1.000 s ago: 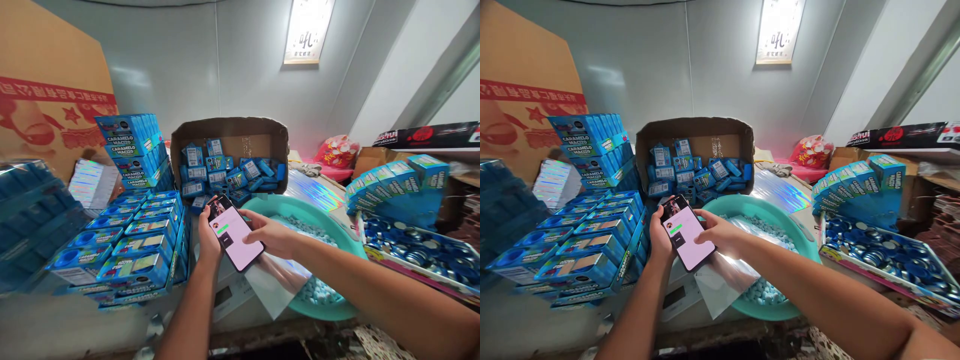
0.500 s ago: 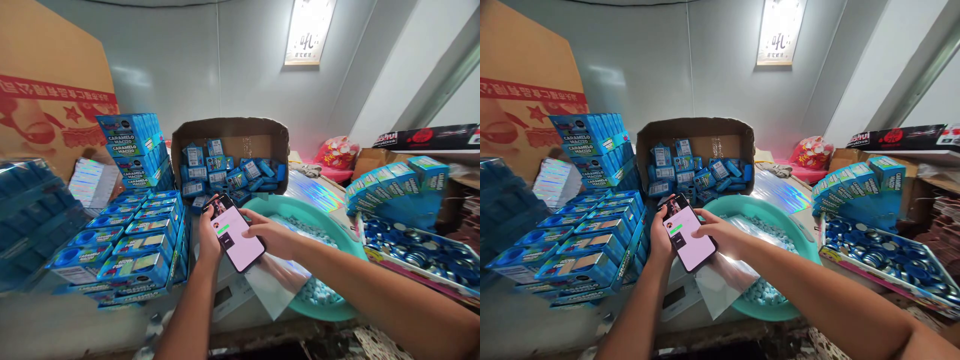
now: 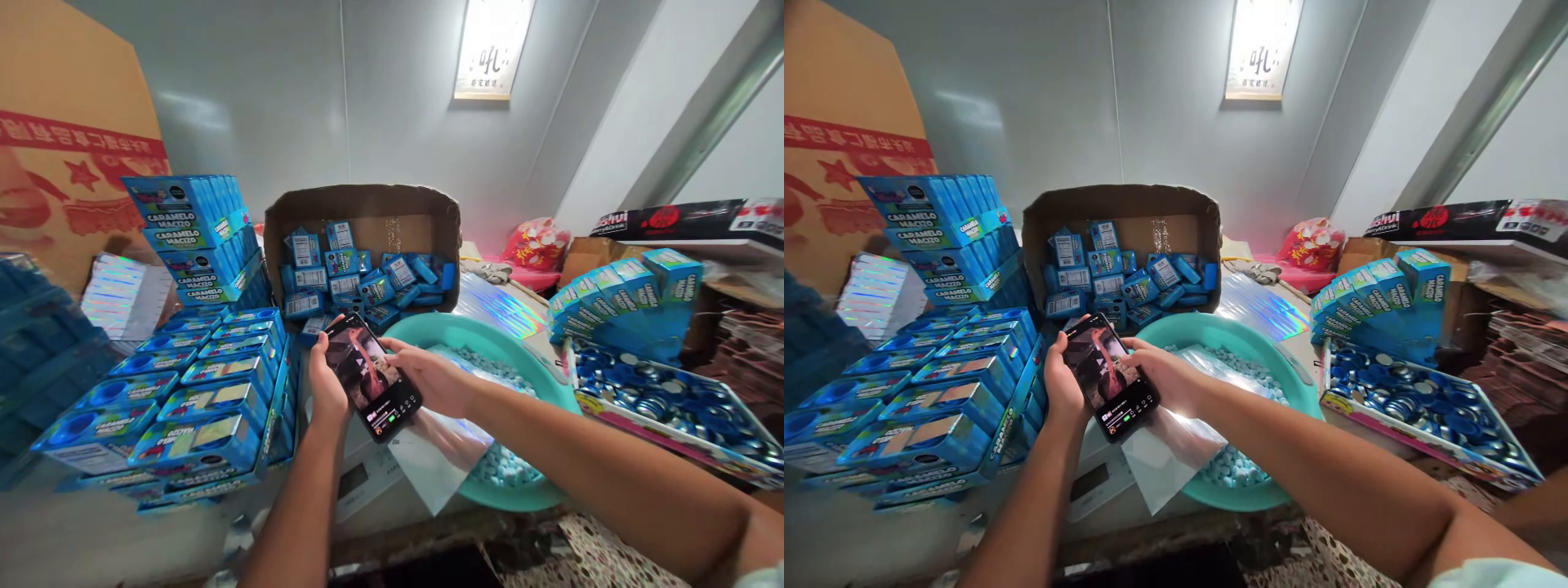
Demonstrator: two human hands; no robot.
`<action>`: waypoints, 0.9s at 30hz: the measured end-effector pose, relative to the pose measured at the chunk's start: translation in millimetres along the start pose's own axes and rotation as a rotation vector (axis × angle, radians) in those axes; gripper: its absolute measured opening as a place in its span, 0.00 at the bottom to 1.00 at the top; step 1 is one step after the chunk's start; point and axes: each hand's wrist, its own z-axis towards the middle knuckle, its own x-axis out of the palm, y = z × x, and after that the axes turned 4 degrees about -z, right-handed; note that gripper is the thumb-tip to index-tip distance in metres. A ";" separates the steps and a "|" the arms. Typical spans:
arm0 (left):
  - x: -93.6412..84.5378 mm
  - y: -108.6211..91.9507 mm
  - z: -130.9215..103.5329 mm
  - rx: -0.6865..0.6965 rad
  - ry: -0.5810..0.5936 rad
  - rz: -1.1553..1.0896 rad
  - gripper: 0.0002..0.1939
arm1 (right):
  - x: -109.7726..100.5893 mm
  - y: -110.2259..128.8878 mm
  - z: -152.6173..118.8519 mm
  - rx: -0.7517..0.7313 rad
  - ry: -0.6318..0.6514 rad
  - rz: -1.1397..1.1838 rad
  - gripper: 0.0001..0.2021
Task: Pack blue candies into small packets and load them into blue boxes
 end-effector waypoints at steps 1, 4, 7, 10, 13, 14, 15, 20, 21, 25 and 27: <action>0.0 0.2 0.0 0.001 -0.004 -0.002 0.26 | -0.2 -0.2 0.1 0.001 -0.001 0.002 0.21; 0.8 0.4 -0.1 -0.002 -0.012 -0.003 0.26 | -1.1 -0.8 0.5 -0.001 0.003 0.006 0.20; 2.7 -0.5 -0.5 -0.017 -0.025 -0.010 0.25 | -3.1 -1.9 1.3 -0.007 0.028 0.007 0.19; 4.2 -2.0 -0.8 -0.056 -0.061 -0.010 0.22 | -5.5 -3.2 2.3 -0.013 0.056 0.016 0.18; 3.4 -3.3 -0.5 -0.122 -0.094 0.024 0.22 | -6.2 -3.7 2.8 -0.022 0.085 0.038 0.16; 2.8 -3.6 -0.1 -0.138 -0.103 0.032 0.22 | -5.8 -3.5 2.8 -0.023 0.092 0.039 0.15; 2.1 -3.8 0.3 -0.151 -0.109 0.037 0.22 | -5.0 -3.2 2.8 -0.023 0.092 0.039 0.15; 1.0 -3.8 1.8 -0.151 -0.127 0.044 0.20 | 0.8 -0.3 2.1 -0.010 0.045 0.059 0.14; 1.0 -3.7 1.8 -0.145 -0.133 0.046 0.19 | 1.6 0.2 2.0 -0.009 0.044 0.061 0.13; -0.2 -2.7 2.5 -0.138 -0.141 0.055 0.19 | 2.0 0.7 1.5 -0.009 0.047 0.046 0.11; -2.1 -2.1 3.6 -0.144 -0.144 0.058 0.18 | 1.2 0.3 1.5 -0.011 0.043 0.042 0.12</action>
